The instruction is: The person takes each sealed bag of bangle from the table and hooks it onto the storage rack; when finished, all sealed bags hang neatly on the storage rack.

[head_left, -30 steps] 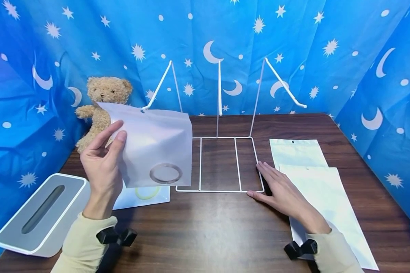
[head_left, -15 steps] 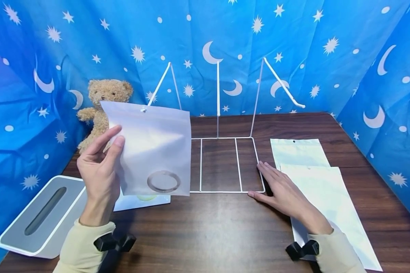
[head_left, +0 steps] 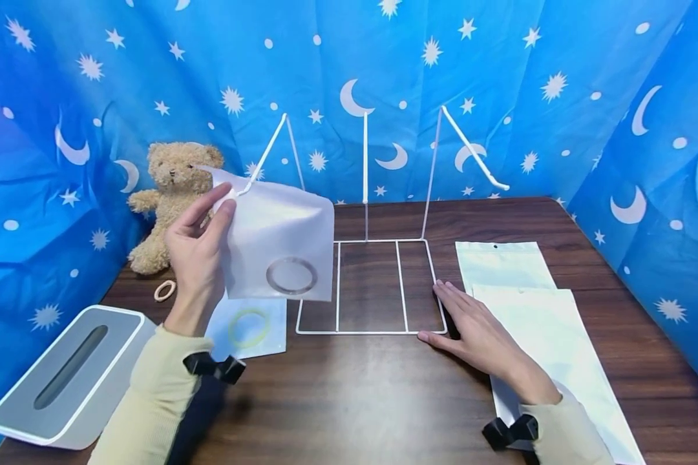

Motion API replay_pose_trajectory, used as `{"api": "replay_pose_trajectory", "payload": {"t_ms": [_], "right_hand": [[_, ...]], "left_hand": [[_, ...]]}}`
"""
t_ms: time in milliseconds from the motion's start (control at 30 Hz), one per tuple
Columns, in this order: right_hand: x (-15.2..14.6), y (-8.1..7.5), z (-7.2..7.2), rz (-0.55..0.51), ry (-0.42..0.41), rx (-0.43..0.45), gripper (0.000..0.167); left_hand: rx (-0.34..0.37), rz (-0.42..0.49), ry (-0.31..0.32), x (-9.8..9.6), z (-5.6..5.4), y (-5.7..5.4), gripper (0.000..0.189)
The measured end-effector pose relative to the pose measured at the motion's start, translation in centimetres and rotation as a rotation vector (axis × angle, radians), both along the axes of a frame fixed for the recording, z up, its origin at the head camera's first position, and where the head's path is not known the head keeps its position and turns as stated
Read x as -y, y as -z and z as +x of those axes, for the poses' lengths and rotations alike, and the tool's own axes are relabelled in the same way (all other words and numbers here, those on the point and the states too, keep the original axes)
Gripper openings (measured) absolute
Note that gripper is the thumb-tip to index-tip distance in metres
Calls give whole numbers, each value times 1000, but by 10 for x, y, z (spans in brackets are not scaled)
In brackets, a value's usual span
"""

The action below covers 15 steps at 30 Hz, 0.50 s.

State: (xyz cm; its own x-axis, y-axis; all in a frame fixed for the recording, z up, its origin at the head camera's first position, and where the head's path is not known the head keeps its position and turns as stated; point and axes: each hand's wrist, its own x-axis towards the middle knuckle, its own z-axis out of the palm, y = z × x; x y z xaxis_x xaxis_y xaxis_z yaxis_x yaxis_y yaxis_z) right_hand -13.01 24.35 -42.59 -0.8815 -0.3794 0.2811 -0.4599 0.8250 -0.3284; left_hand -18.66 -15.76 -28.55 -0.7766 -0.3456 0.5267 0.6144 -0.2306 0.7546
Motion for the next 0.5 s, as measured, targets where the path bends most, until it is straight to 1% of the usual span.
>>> {"api": "replay_pose_trajectory", "payload": {"t_ms": [133, 233, 367, 500], "right_hand": [[2, 4, 2, -12, -8, -10, 93], [3, 5, 3, -11, -6, -8, 93], [1, 3, 3, -3, 2, -18, 93], [-6, 0, 2, 1, 3, -29, 93]], "left_hand": [[22, -15, -21, -7, -34, 4, 30], [46, -24, -44, -10, -54, 4, 29], [60, -22, -81, -14, -74, 2, 27], [54, 17, -80, -18, -88, 3, 27]]}}
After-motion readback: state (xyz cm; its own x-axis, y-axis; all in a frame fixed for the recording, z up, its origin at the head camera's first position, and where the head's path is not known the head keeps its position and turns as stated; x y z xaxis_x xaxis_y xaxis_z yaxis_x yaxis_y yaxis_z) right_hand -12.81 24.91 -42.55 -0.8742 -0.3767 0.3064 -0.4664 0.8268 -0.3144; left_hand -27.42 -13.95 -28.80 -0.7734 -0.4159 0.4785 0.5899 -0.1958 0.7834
